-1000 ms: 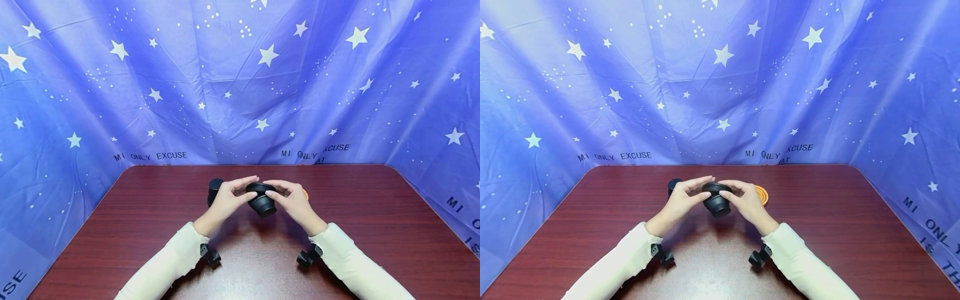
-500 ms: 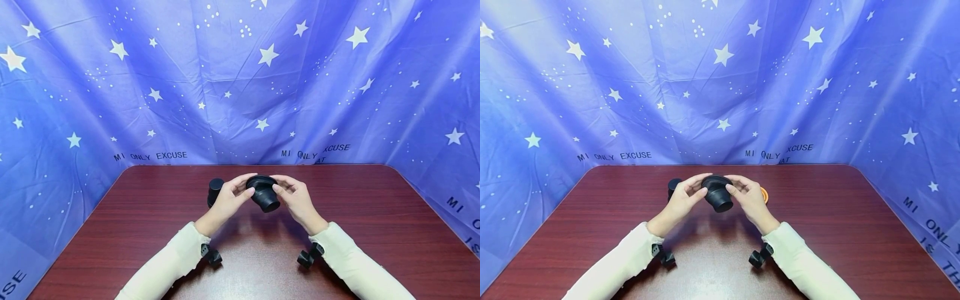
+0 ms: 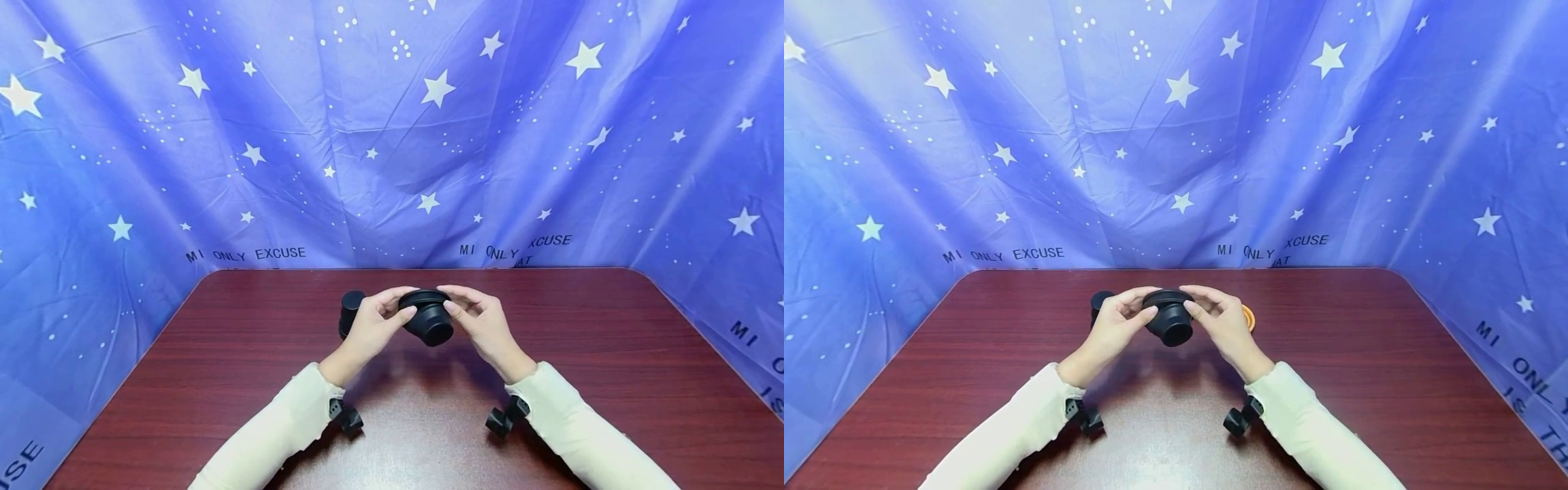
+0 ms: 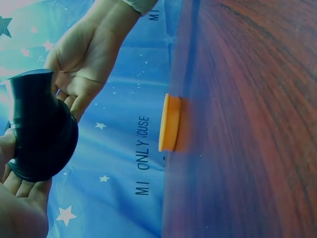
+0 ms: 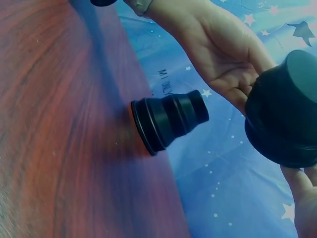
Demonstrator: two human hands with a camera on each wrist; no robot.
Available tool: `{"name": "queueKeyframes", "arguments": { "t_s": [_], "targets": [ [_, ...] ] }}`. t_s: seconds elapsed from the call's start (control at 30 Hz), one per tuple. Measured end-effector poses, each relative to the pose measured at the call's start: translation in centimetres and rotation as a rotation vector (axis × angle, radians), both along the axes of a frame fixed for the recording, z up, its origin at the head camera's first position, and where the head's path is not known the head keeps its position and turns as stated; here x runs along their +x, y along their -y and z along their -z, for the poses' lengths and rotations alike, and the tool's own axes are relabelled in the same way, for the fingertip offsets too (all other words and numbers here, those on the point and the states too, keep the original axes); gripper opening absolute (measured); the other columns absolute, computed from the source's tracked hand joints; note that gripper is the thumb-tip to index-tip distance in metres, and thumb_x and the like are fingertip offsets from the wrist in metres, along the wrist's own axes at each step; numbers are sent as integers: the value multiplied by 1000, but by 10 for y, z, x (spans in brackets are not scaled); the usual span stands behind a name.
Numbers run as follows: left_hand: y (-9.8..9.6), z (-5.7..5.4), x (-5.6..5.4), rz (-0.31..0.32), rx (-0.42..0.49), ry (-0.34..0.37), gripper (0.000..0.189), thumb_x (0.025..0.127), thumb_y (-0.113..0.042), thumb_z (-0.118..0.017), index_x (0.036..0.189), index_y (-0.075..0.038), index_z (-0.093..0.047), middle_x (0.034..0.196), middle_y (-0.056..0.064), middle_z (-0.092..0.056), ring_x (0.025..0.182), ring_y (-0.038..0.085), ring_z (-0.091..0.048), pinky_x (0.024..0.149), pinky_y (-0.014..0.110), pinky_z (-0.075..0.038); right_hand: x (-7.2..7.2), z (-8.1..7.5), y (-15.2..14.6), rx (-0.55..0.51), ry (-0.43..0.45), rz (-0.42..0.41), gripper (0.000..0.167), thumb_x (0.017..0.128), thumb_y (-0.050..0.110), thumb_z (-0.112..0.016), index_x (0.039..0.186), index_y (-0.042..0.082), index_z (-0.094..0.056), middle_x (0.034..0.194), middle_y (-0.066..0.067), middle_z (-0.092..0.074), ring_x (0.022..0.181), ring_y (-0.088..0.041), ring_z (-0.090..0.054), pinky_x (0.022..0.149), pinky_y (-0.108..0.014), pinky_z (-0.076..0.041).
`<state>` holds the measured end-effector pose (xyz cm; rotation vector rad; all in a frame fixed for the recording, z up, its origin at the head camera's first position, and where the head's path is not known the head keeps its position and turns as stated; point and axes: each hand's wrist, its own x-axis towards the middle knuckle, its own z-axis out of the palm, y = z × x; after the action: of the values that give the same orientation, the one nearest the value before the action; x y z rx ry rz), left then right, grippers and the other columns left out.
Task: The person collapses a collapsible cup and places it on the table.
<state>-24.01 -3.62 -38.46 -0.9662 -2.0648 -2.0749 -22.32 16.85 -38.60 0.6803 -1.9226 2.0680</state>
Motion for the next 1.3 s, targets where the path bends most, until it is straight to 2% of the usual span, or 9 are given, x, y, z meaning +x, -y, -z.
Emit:
{"name": "queueKeyframes", "arguments": {
  "t_s": [0.13,0.27,0.43,0.63,0.7,0.87,0.97,1.13,1.3],
  "targets": [
    [2,-11,6,-17,-82,1,36,89,1,-60,125,4,-57,119,21,-62,98,11,-63,81,22,-51,1,-3,-2,98,27,24,29,88,3,-64,115,-8,-62,93,3,-70,63,0,-55,51,-15,-44],
    [3,-26,18,-26,-179,-8,39,88,1,-62,126,6,-56,122,20,-61,104,20,-63,83,24,-52,2,-3,-1,203,27,19,31,87,7,-67,116,-4,-63,106,-8,-69,94,-8,-65,77,-21,-52],
    [2,-32,24,-17,-207,-18,39,88,2,-63,126,7,-56,122,20,-61,110,27,-60,87,30,-51,3,-1,3,278,39,5,31,86,7,-68,115,-3,-64,110,-19,-66,94,-8,-65,81,-21,-52],
    [0,-29,23,-8,-157,-24,39,87,3,-63,125,7,-57,122,21,-60,114,27,-57,92,30,-49,4,-2,3,293,13,23,29,86,6,-68,112,-4,-65,106,-20,-67,90,-8,-65,78,-20,-52],
    [1,-23,18,3,-129,-22,40,87,3,-63,127,5,-56,123,19,-60,116,26,-56,94,31,-47,4,-3,2,281,10,29,30,85,7,-68,113,-3,-65,105,-19,-68,88,-9,-65,76,-20,-52],
    [3,-5,5,72,-42,9,42,91,0,-58,133,-2,-52,130,16,-57,122,22,-52,99,29,-43,4,-2,0,214,20,46,32,86,9,-68,117,-1,-65,102,-7,-71,85,-7,-64,72,-20,-52],
    [5,-2,4,111,-21,24,44,92,-2,-58,136,-5,-50,135,13,-53,125,20,-50,100,28,-42,3,-3,0,147,14,20,34,87,6,-66,119,-5,-62,98,2,-71,86,-6,-62,69,-20,-52],
    [7,-1,4,157,-19,17,48,92,-6,-60,138,-8,-48,136,13,-53,120,19,-53,96,29,-46,4,-4,0,67,11,-16,33,87,0,-64,119,-8,-60,86,6,-69,74,-5,-56,59,-19,-47],
    [5,-1,4,120,-26,-28,46,91,-4,-60,136,-4,-49,125,19,-59,106,15,-61,86,26,-51,4,-4,0,55,21,-8,31,88,-1,-63,118,-6,-62,71,5,-57,59,-6,-43,47,-25,-35]
  ]
}}
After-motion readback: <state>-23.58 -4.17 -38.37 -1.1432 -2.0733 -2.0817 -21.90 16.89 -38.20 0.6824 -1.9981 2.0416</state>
